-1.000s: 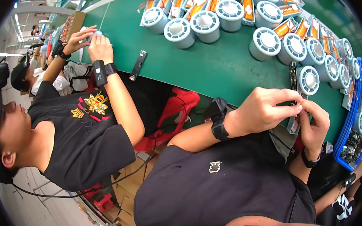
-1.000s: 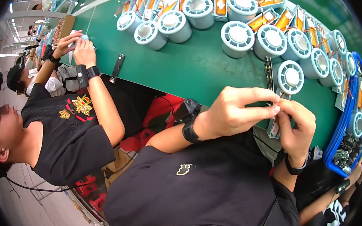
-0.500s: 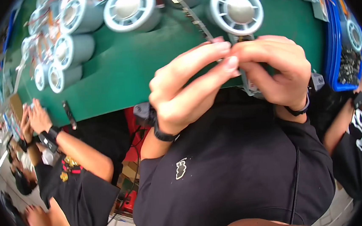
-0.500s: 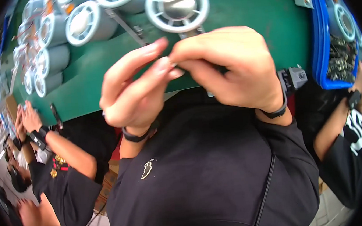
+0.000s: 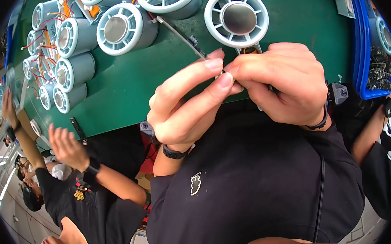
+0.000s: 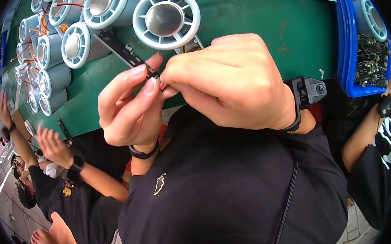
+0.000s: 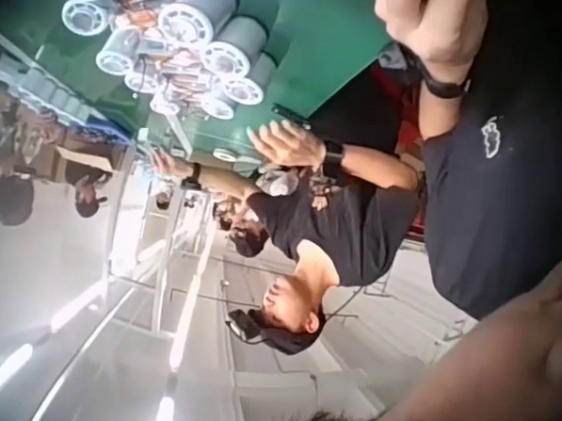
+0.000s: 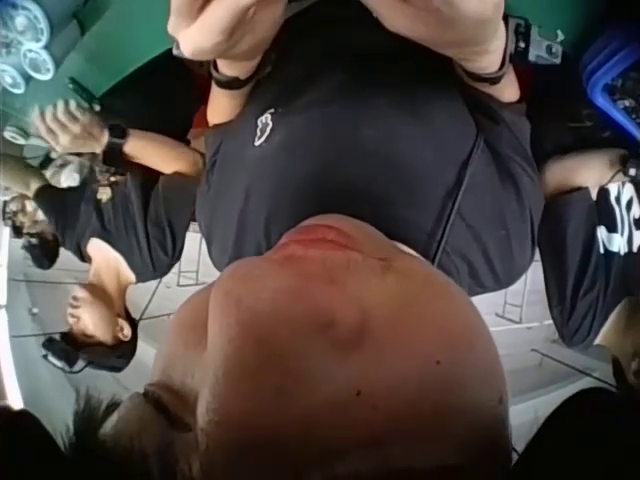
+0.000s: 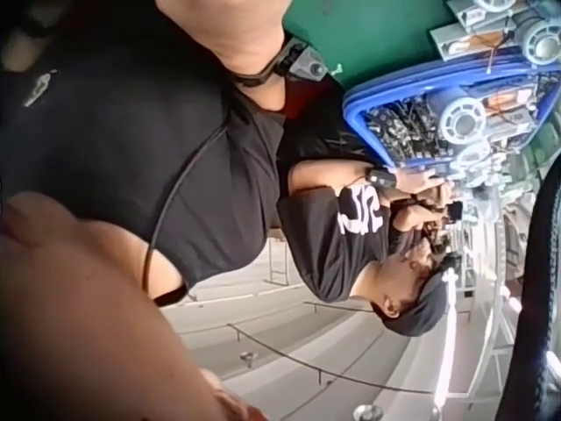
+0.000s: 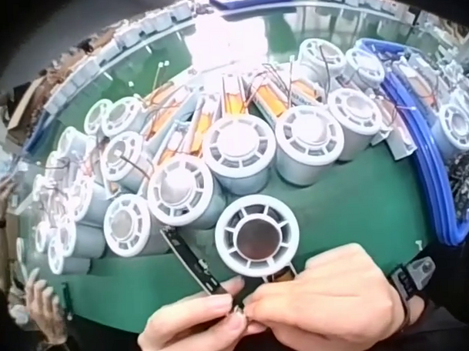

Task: The person picks up a circuit board and connects it to the wires of a fan assembly before pressing the board into the housing. They then connect a battery to the circuit board and nestle it into the assembly before placing the unit back on the table.

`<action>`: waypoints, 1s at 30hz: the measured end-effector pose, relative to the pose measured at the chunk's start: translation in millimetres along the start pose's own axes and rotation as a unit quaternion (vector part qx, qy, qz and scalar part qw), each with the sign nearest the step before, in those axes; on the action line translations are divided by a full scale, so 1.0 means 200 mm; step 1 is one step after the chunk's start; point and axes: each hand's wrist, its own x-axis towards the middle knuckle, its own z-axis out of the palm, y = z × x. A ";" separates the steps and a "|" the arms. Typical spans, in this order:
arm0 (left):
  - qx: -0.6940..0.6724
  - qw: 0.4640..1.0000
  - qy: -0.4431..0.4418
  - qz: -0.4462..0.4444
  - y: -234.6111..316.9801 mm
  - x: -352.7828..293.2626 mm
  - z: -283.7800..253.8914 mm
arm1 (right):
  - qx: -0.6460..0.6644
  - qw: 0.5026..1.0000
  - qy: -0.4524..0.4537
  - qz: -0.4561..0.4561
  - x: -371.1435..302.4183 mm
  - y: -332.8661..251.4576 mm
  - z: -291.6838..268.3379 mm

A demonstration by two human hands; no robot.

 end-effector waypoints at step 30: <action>0.003 1.000 0.013 0.017 -0.03 0.05 0.03 | 0.068 0.990 -0.016 0.119 0.04 -0.07 -0.05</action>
